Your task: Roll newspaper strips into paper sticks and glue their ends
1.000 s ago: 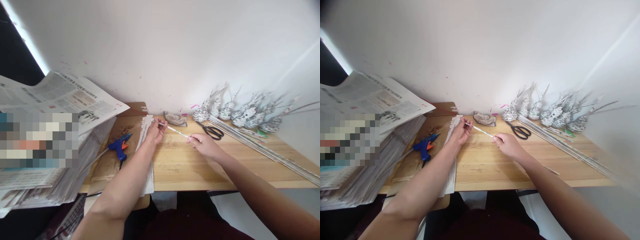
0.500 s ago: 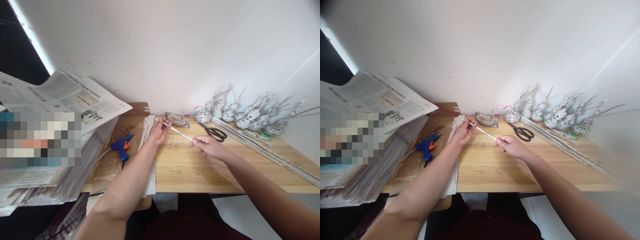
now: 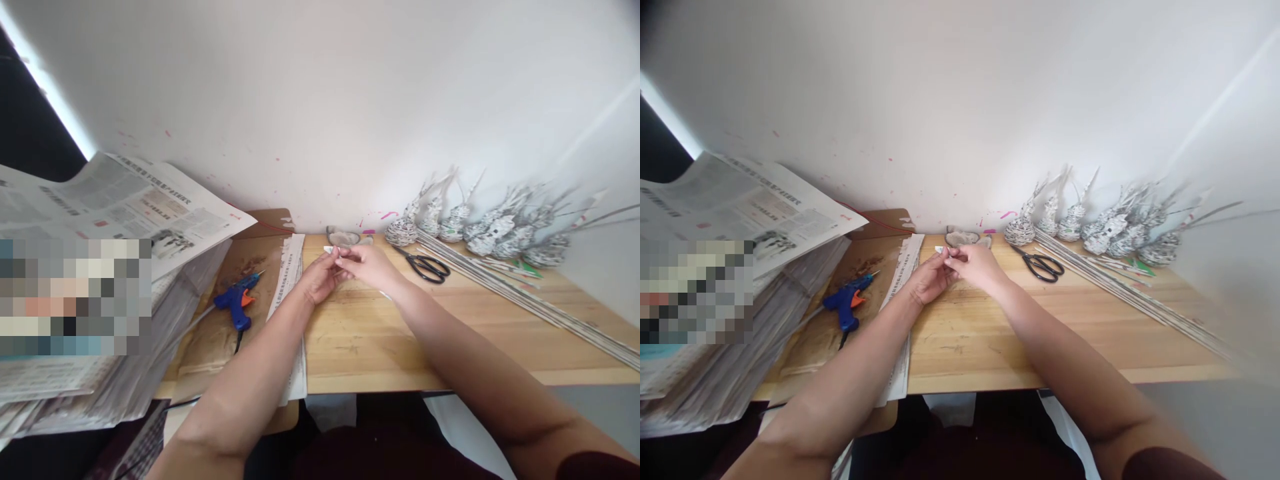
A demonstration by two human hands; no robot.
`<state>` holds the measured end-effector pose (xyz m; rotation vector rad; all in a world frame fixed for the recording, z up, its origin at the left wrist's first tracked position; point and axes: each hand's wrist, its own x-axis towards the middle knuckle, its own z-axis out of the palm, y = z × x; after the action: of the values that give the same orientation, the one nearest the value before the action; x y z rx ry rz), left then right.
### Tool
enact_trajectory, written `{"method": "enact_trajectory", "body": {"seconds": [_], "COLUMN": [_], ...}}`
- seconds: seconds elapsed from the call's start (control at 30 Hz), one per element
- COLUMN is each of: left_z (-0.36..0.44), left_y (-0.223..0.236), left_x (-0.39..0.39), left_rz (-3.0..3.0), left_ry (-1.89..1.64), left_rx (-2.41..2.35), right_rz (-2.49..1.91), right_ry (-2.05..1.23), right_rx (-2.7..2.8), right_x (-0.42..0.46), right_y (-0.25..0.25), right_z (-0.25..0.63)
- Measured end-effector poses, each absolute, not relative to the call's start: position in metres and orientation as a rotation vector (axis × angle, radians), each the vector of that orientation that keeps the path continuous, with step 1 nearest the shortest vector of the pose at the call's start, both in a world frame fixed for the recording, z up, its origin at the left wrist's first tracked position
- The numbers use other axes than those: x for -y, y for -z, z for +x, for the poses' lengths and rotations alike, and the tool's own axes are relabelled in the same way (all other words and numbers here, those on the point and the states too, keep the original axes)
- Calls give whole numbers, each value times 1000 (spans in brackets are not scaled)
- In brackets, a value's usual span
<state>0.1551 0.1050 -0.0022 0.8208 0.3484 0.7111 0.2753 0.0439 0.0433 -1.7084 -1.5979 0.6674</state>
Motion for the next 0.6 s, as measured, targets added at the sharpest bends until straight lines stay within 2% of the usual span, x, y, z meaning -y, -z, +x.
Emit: {"method": "enact_trajectory", "body": {"seconds": [0.13, 0.23, 0.3, 0.47, 0.6], "left_z": [153, 153, 153, 155, 156], "left_y": [1, 0, 1, 6, 10], "left_x": [-104, -104, -105, -112, -112], "left_rz": [847, 858, 880, 1009, 1195], "left_ry": [-644, -580, -581, -925, -1100], "left_rx": [-287, -298, -329, -554, -659], "right_rz": [-1598, -1636, -1728, -1910, -1889], "right_ry": [-1023, -1073, -893, 60, 234], "right_rx": [1342, 1362, 1524, 1995, 2216], "right_x": [-48, -44, -37, -19, -17], "right_y": [-43, -45, -45, -29, -10], "right_z": [282, 295, 302, 306, 303]}}
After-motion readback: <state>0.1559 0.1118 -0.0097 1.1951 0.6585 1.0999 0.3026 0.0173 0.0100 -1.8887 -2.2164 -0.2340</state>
